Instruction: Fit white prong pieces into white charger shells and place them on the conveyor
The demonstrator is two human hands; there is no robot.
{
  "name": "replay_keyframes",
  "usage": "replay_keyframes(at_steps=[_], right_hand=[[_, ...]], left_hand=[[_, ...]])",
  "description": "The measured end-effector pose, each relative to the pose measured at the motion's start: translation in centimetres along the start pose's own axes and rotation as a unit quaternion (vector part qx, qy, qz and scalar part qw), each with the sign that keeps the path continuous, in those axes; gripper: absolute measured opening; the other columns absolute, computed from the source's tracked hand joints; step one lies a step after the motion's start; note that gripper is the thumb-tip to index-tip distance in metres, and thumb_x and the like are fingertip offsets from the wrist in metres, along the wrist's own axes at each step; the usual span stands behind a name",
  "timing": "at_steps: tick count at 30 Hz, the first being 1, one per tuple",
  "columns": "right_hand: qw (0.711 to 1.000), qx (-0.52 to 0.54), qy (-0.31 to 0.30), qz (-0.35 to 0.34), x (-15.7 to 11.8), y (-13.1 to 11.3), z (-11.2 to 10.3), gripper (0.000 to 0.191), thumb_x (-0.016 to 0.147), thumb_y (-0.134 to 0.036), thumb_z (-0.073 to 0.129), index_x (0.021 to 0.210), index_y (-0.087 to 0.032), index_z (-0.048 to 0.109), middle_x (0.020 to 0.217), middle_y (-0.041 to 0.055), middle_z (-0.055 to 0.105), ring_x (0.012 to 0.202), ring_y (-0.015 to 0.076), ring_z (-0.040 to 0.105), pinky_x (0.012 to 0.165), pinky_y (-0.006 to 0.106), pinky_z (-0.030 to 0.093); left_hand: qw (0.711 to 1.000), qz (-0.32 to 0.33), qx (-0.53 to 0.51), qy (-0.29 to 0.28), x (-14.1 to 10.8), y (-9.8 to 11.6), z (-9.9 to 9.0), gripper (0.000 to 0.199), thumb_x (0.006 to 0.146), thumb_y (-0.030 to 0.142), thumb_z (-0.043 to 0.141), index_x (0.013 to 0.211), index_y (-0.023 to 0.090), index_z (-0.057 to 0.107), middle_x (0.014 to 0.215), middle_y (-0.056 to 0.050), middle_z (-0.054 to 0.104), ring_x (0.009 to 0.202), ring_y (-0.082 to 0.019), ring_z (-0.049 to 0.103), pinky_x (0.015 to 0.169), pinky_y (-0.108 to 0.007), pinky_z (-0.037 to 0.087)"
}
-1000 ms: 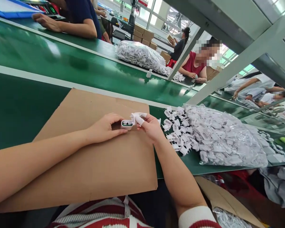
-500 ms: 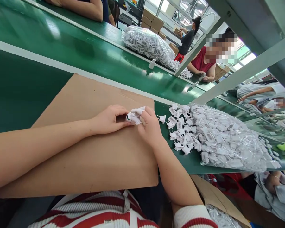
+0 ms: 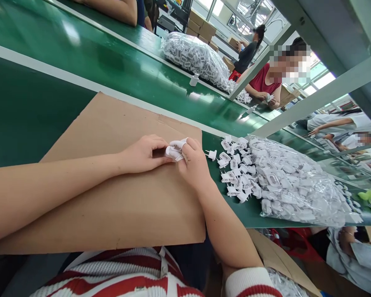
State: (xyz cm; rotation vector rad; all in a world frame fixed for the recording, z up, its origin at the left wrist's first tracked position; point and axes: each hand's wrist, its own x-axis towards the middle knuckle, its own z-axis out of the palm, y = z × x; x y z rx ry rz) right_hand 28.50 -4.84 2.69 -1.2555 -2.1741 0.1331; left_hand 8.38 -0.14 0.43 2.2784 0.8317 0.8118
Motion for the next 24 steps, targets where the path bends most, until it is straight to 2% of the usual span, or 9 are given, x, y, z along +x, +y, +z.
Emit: replay_keyframes(at_steps=[5, 10, 16, 21, 24], right_hand=[[0.999, -0.023, -0.022, 0.02, 0.4, -0.3, 0.0, 0.024, 0.086, -0.007, 0.05, 0.098, -0.02, 0.066, 0.094, 0.0074, 0.058, 0.092, 0.0232, 0.051, 0.08, 0.035, 0.044], [0.994, -0.087, -0.056, 0.039, 1.2, -0.8, -0.9, 0.023, 0.077, -0.002, 0.05, 0.081, -0.021, 0.063, 0.085, 0.0054, 0.054, 0.085, 0.0222, 0.049, 0.069, 0.032, 0.038], [0.988, -0.115, -0.104, 0.011, 2.2, -0.9, -2.1, 0.019, 0.078, -0.005, 0.052, 0.072, -0.021, 0.062, 0.076, 0.0021, 0.05, 0.073, 0.0177, 0.047, 0.063, 0.03, 0.029], [0.988, -0.12, -0.089, 0.025, 2.3, -0.9, -2.0, 0.019, 0.078, -0.006, 0.053, 0.07, -0.021, 0.061, 0.075, 0.002, 0.048, 0.072, 0.0174, 0.048, 0.063, 0.03, 0.028], [0.988, -0.122, -0.082, 0.04, 2.2, -1.0, -1.6, 0.017, 0.079, -0.008, 0.054, 0.071, -0.021, 0.062, 0.076, 0.0022, 0.05, 0.073, 0.0178, 0.049, 0.065, 0.03, 0.031]], left_hand=[[1.0, 0.001, -0.003, 0.002, -0.1, -0.1, 0.0, 0.031, 0.092, 0.05, 0.064, 0.095, 0.02, 0.071, 0.092, -0.004, 0.069, 0.089, -0.022, 0.061, 0.085, -0.033, 0.045], [1.0, -0.008, -0.005, 0.007, -0.2, 0.1, 0.0, 0.032, 0.091, 0.052, 0.065, 0.092, 0.02, 0.07, 0.093, -0.004, 0.07, 0.089, -0.022, 0.061, 0.083, -0.033, 0.046], [0.999, -0.051, -0.01, 0.007, -0.1, 0.6, -0.1, 0.036, 0.087, 0.057, 0.066, 0.092, 0.022, 0.072, 0.09, -0.004, 0.07, 0.091, -0.023, 0.062, 0.082, -0.033, 0.048], [0.999, -0.049, -0.014, -0.004, 0.0, 0.9, -0.2, 0.037, 0.087, 0.058, 0.066, 0.094, 0.023, 0.073, 0.094, -0.003, 0.071, 0.093, -0.023, 0.063, 0.082, -0.032, 0.049], [0.998, -0.067, -0.005, 0.009, 0.0, 0.8, -0.2, 0.039, 0.085, 0.06, 0.068, 0.093, 0.022, 0.073, 0.095, -0.004, 0.071, 0.094, -0.023, 0.063, 0.081, -0.031, 0.05]])
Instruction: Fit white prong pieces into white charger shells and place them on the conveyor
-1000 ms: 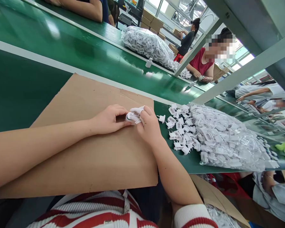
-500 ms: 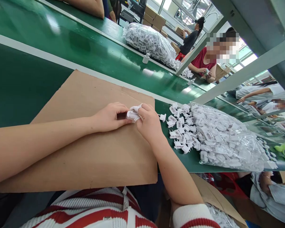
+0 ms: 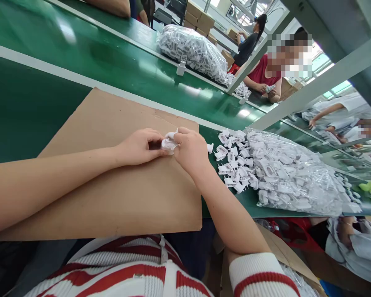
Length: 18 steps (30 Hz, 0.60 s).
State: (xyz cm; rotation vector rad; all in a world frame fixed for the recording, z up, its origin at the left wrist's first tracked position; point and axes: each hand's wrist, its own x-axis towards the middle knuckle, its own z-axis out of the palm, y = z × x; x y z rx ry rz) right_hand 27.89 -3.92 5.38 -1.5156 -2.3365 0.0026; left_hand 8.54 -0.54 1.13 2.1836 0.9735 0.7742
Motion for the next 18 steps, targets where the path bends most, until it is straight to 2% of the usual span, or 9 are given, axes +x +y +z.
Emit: replay_keyframes(at_steps=[3, 6, 8, 10, 12, 14, 16, 18], right_hand=[[0.999, 0.027, 0.025, 0.031, -0.4, 0.2, 0.9, 0.017, 0.081, -0.009, 0.054, 0.077, -0.022, 0.065, 0.082, 0.0023, 0.057, 0.077, 0.0183, 0.053, 0.066, 0.03, 0.034], [0.992, 0.096, 0.051, 0.058, -0.8, 0.8, 1.7, 0.016, 0.083, -0.012, 0.057, 0.088, -0.023, 0.068, 0.09, 0.0013, 0.064, 0.087, 0.0188, 0.058, 0.073, 0.029, 0.041], [0.982, 0.17, 0.048, 0.072, -1.1, 1.4, 1.6, 0.023, 0.088, -0.02, 0.061, 0.108, -0.026, 0.067, 0.1, -0.0004, 0.068, 0.094, 0.0176, 0.061, 0.078, 0.027, 0.045], [0.975, 0.205, 0.041, 0.082, -1.3, 2.3, 0.8, 0.038, 0.093, -0.028, 0.06, 0.131, -0.028, 0.058, 0.114, -0.0001, 0.069, 0.101, 0.0169, 0.061, 0.083, 0.027, 0.048], [0.982, 0.142, 0.04, 0.116, -1.7, 3.5, -0.2, 0.045, 0.096, -0.034, 0.059, 0.14, -0.025, 0.052, 0.126, 0.0059, 0.064, 0.112, 0.0218, 0.058, 0.09, 0.032, 0.048], [0.981, 0.025, 0.022, 0.19, -2.0, 4.7, -1.1, 0.046, 0.092, -0.031, 0.063, 0.136, -0.018, 0.056, 0.132, 0.0151, 0.059, 0.121, 0.0308, 0.052, 0.095, 0.042, 0.047], [0.963, -0.049, -0.04, 0.261, -2.3, 5.9, -1.6, 0.041, 0.087, -0.024, 0.066, 0.126, -0.014, 0.061, 0.131, 0.0205, 0.056, 0.123, 0.0366, 0.051, 0.095, 0.048, 0.047], [0.95, -0.057, -0.098, 0.292, -2.3, 6.8, -1.7, 0.035, 0.084, -0.017, 0.065, 0.118, -0.013, 0.063, 0.127, 0.0205, 0.057, 0.119, 0.0355, 0.054, 0.092, 0.046, 0.049]], left_hand=[[1.0, -0.014, 0.01, 0.01, 0.0, -0.2, 0.2, 0.039, 0.083, 0.059, 0.07, 0.097, 0.022, 0.073, 0.098, -0.004, 0.071, 0.096, -0.023, 0.064, 0.083, -0.031, 0.05], [1.0, -0.027, 0.01, 0.006, -0.1, 0.1, 0.4, 0.041, 0.085, 0.058, 0.071, 0.106, 0.023, 0.071, 0.106, -0.004, 0.072, 0.099, -0.025, 0.065, 0.087, -0.032, 0.05], [0.999, -0.046, -0.002, -0.008, -0.1, 0.6, 0.2, 0.044, 0.086, 0.059, 0.07, 0.114, 0.024, 0.068, 0.113, -0.005, 0.071, 0.101, -0.026, 0.065, 0.088, -0.034, 0.051], [0.996, -0.077, -0.018, -0.038, 0.2, 1.1, -0.1, 0.047, 0.087, 0.06, 0.069, 0.119, 0.025, 0.065, 0.115, -0.006, 0.071, 0.101, -0.027, 0.066, 0.087, -0.035, 0.052], [0.991, -0.117, -0.014, -0.064, 1.1, 1.2, -0.8, 0.052, 0.086, 0.062, 0.07, 0.122, 0.025, 0.063, 0.115, -0.006, 0.072, 0.1, -0.028, 0.066, 0.085, -0.036, 0.052], [0.988, -0.14, 0.014, -0.057, 2.9, 0.9, -1.6, 0.057, 0.085, 0.063, 0.071, 0.127, 0.026, 0.061, 0.119, -0.005, 0.071, 0.102, -0.028, 0.064, 0.088, -0.037, 0.051], [0.989, -0.144, 0.032, -0.022, 5.6, 0.3, -2.5, 0.06, 0.085, 0.065, 0.07, 0.129, 0.025, 0.06, 0.123, -0.005, 0.069, 0.103, -0.028, 0.063, 0.089, -0.038, 0.05], [0.987, -0.155, 0.037, 0.021, 8.6, -0.1, -3.2, 0.059, 0.084, 0.066, 0.07, 0.124, 0.024, 0.061, 0.122, -0.004, 0.069, 0.099, -0.027, 0.063, 0.082, -0.037, 0.049]])
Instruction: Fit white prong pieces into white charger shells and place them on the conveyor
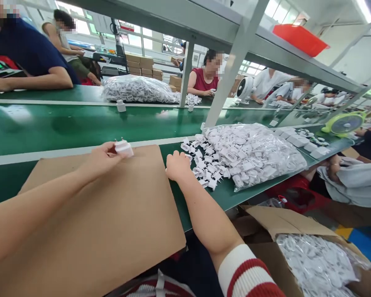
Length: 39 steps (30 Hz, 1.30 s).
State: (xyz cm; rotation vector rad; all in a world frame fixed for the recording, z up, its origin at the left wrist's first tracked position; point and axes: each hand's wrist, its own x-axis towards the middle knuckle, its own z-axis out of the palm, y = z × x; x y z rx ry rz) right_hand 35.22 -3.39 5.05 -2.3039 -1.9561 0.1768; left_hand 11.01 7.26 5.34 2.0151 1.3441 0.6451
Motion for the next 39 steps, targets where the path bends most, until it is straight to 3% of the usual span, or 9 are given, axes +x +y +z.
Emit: replay_keyframes(at_steps=[2, 6, 14, 20, 25, 27, 30, 33, 39], right_hand=[[1.0, 0.014, -0.014, 0.0, 0.5, 0.3, 0.0, 0.03, 0.084, -0.013, 0.062, 0.114, -0.014, 0.063, 0.125, 0.0188, 0.058, 0.114, 0.0315, 0.058, 0.089, 0.04, 0.05], [0.995, 0.086, 0.056, -0.012, 1.2, 0.0, 0.2, 0.029, 0.087, -0.014, 0.059, 0.116, -0.016, 0.06, 0.122, 0.0141, 0.058, 0.108, 0.0269, 0.06, 0.084, 0.035, 0.05], [0.972, 0.212, 0.079, -0.069, 1.8, -2.0, 2.7, 0.024, 0.087, -0.03, 0.062, 0.109, -0.024, 0.055, 0.12, 0.0026, 0.059, 0.085, 0.0173, 0.062, 0.071, 0.03, 0.048], [0.972, 0.204, 0.081, -0.081, 1.9, -2.7, 3.3, 0.03, 0.083, -0.017, 0.058, 0.112, -0.022, 0.06, 0.116, 0.0027, 0.065, 0.106, 0.0223, 0.057, 0.083, 0.03, 0.048], [0.96, 0.24, 0.08, -0.122, 2.0, -2.5, 4.4, 0.024, 0.084, -0.017, 0.061, 0.106, -0.023, 0.069, 0.11, 0.0055, 0.067, 0.104, 0.0217, 0.061, 0.086, 0.031, 0.049], [0.945, 0.287, 0.077, -0.138, 1.2, -2.6, 5.0, 0.019, 0.085, -0.017, 0.06, 0.099, -0.022, 0.072, 0.103, 0.0064, 0.068, 0.098, 0.0207, 0.064, 0.086, 0.032, 0.05], [0.936, 0.312, 0.092, -0.138, 0.9, -2.3, 6.1, 0.018, 0.084, -0.02, 0.06, 0.097, -0.021, 0.073, 0.099, 0.0085, 0.067, 0.092, 0.0232, 0.064, 0.085, 0.037, 0.05], [0.938, 0.305, 0.08, -0.143, 1.0, -2.0, 6.9, 0.025, 0.082, -0.023, 0.059, 0.102, -0.021, 0.074, 0.099, 0.0087, 0.066, 0.083, 0.0227, 0.063, 0.081, 0.039, 0.051], [0.942, 0.314, 0.043, -0.109, 0.1, -1.5, 6.6, 0.03, 0.085, -0.039, 0.058, 0.103, -0.021, 0.073, 0.095, 0.0064, 0.064, 0.078, 0.0213, 0.061, 0.077, 0.038, 0.049]], left_hand=[[0.999, -0.023, 0.007, 0.049, 2.9, 0.6, -0.4, 0.06, 0.081, 0.067, 0.073, 0.118, 0.022, 0.062, 0.116, -0.001, 0.068, 0.097, -0.027, 0.061, 0.077, -0.034, 0.046], [0.995, -0.027, 0.044, 0.091, 6.7, 0.9, -0.6, 0.058, 0.082, 0.069, 0.069, 0.108, 0.018, 0.061, 0.094, 0.002, 0.066, 0.092, -0.022, 0.053, 0.075, -0.032, 0.04], [0.985, 0.019, 0.14, 0.102, 7.0, 0.5, -0.6, 0.042, 0.086, 0.059, 0.066, 0.082, 0.019, 0.053, 0.065, 0.002, 0.056, 0.068, -0.021, 0.048, 0.073, -0.036, 0.035], [0.99, 0.089, 0.074, 0.083, 8.0, 0.5, -0.2, 0.037, 0.089, 0.057, 0.06, 0.096, 0.02, 0.054, 0.085, -0.003, 0.056, 0.106, -0.031, 0.05, 0.09, -0.043, 0.037], [0.95, 0.161, 0.106, 0.245, 8.0, -0.5, 0.4, 0.055, 0.093, 0.048, 0.054, 0.132, 0.011, 0.046, 0.13, -0.014, 0.05, 0.13, -0.04, 0.036, 0.109, -0.06, 0.022], [0.948, 0.217, 0.153, 0.175, 6.5, -0.4, 0.8, 0.048, 0.097, 0.036, 0.047, 0.13, 0.002, 0.049, 0.135, -0.023, 0.05, 0.13, -0.041, 0.038, 0.109, -0.063, 0.023], [0.942, 0.233, 0.229, 0.076, 5.8, -0.9, 2.1, 0.033, 0.098, 0.028, 0.047, 0.118, 0.01, 0.066, 0.124, -0.014, 0.064, 0.124, -0.026, 0.053, 0.11, -0.043, 0.036], [0.938, 0.229, 0.261, -0.005, 6.7, -2.8, 3.4, 0.018, 0.09, 0.024, 0.065, 0.104, 0.016, 0.074, 0.116, -0.012, 0.069, 0.112, -0.023, 0.06, 0.102, -0.035, 0.045], [0.939, 0.231, 0.254, -0.012, 6.6, -4.1, 4.9, 0.023, 0.098, 0.025, 0.057, 0.107, 0.014, 0.075, 0.121, -0.013, 0.068, 0.115, -0.026, 0.059, 0.103, -0.041, 0.046]])
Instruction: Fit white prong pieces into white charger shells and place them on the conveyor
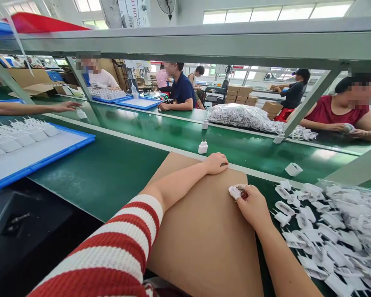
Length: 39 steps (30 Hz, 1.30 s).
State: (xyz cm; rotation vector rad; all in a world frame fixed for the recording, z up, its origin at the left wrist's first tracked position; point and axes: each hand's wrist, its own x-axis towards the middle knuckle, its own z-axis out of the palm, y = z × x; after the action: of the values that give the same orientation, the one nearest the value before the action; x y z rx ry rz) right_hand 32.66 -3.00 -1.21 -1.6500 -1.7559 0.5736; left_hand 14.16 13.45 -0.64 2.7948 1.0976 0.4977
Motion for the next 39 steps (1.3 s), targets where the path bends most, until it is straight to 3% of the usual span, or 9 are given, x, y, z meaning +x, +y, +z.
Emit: replay_keyframes(at_steps=[8, 12, 16, 19, 25, 30, 34, 39], right_hand=[[0.999, 0.008, 0.022, 0.027, 0.1, -0.7, -0.1, 0.046, 0.084, -0.044, 0.058, 0.121, -0.017, 0.067, 0.099, 0.0062, 0.066, 0.077, 0.0204, 0.062, 0.077, 0.038, 0.05], [0.999, -0.004, 0.045, 0.002, 0.0, -1.2, -0.2, 0.035, 0.078, -0.033, 0.055, 0.103, -0.015, 0.071, 0.09, 0.0047, 0.059, 0.071, 0.0183, 0.059, 0.072, 0.036, 0.049], [0.997, 0.01, 0.081, 0.009, -0.2, -1.6, -0.4, 0.037, 0.076, -0.029, 0.053, 0.106, -0.017, 0.071, 0.099, 0.0055, 0.058, 0.068, 0.016, 0.058, 0.071, 0.036, 0.05], [0.995, 0.043, 0.094, -0.007, 0.0, -1.8, -0.5, 0.03, 0.076, -0.028, 0.054, 0.097, -0.018, 0.072, 0.099, 0.0055, 0.059, 0.069, 0.0162, 0.059, 0.073, 0.037, 0.052], [0.987, 0.153, 0.048, -0.024, 0.3, -1.7, 0.5, 0.025, 0.079, -0.032, 0.063, 0.096, -0.016, 0.071, 0.104, 0.0083, 0.059, 0.076, 0.017, 0.065, 0.075, 0.037, 0.058], [0.983, 0.169, 0.026, -0.061, 0.1, -2.4, 0.7, 0.018, 0.087, -0.031, 0.061, 0.096, -0.018, 0.069, 0.103, 0.0074, 0.06, 0.078, 0.0166, 0.065, 0.074, 0.035, 0.057], [0.989, 0.109, 0.049, -0.091, -0.2, -3.5, 0.0, 0.013, 0.09, -0.027, 0.06, 0.096, -0.02, 0.068, 0.099, 0.0054, 0.061, 0.078, 0.0161, 0.061, 0.07, 0.03, 0.05], [0.995, -0.066, -0.058, -0.049, 0.2, -4.1, -0.7, 0.016, 0.082, -0.011, 0.06, 0.094, -0.019, 0.067, 0.102, 0.0056, 0.062, 0.08, 0.0167, 0.058, 0.063, 0.027, 0.039]], left_hand=[[1.0, -0.009, -0.003, 0.016, 0.1, -0.5, 0.3, 0.023, 0.097, 0.028, 0.058, 0.106, 0.016, 0.075, 0.12, -0.011, 0.069, 0.114, -0.027, 0.059, 0.1, -0.042, 0.046], [1.0, -0.009, -0.009, 0.018, 0.3, -0.8, 0.7, 0.023, 0.096, 0.029, 0.058, 0.106, 0.016, 0.075, 0.12, -0.01, 0.069, 0.114, -0.027, 0.059, 0.099, -0.042, 0.047], [1.0, -0.004, -0.017, 0.024, 0.4, -1.1, 0.8, 0.023, 0.096, 0.029, 0.058, 0.105, 0.017, 0.075, 0.12, -0.01, 0.069, 0.114, -0.027, 0.059, 0.1, -0.042, 0.046], [0.999, 0.002, -0.023, 0.031, 0.6, -1.3, 0.8, 0.023, 0.095, 0.029, 0.057, 0.104, 0.017, 0.075, 0.117, -0.01, 0.07, 0.112, -0.027, 0.059, 0.101, -0.043, 0.046], [0.998, 0.011, -0.031, 0.044, 0.7, -1.5, 0.6, 0.023, 0.093, 0.029, 0.057, 0.101, 0.017, 0.075, 0.115, -0.01, 0.071, 0.111, -0.027, 0.06, 0.102, -0.044, 0.046], [0.998, 0.003, -0.029, 0.047, 0.8, -1.8, 0.3, 0.026, 0.088, 0.023, 0.055, 0.103, 0.019, 0.075, 0.118, -0.008, 0.071, 0.115, -0.027, 0.06, 0.106, -0.046, 0.045], [0.999, 0.0, -0.026, 0.042, 1.0, -1.6, -0.3, 0.029, 0.087, 0.024, 0.051, 0.103, 0.02, 0.076, 0.118, -0.007, 0.071, 0.116, -0.026, 0.06, 0.11, -0.045, 0.043], [0.999, -0.009, -0.013, 0.031, 1.6, -1.2, -0.9, 0.035, 0.085, 0.026, 0.049, 0.109, 0.019, 0.074, 0.121, -0.009, 0.069, 0.118, -0.029, 0.058, 0.109, -0.046, 0.043]])
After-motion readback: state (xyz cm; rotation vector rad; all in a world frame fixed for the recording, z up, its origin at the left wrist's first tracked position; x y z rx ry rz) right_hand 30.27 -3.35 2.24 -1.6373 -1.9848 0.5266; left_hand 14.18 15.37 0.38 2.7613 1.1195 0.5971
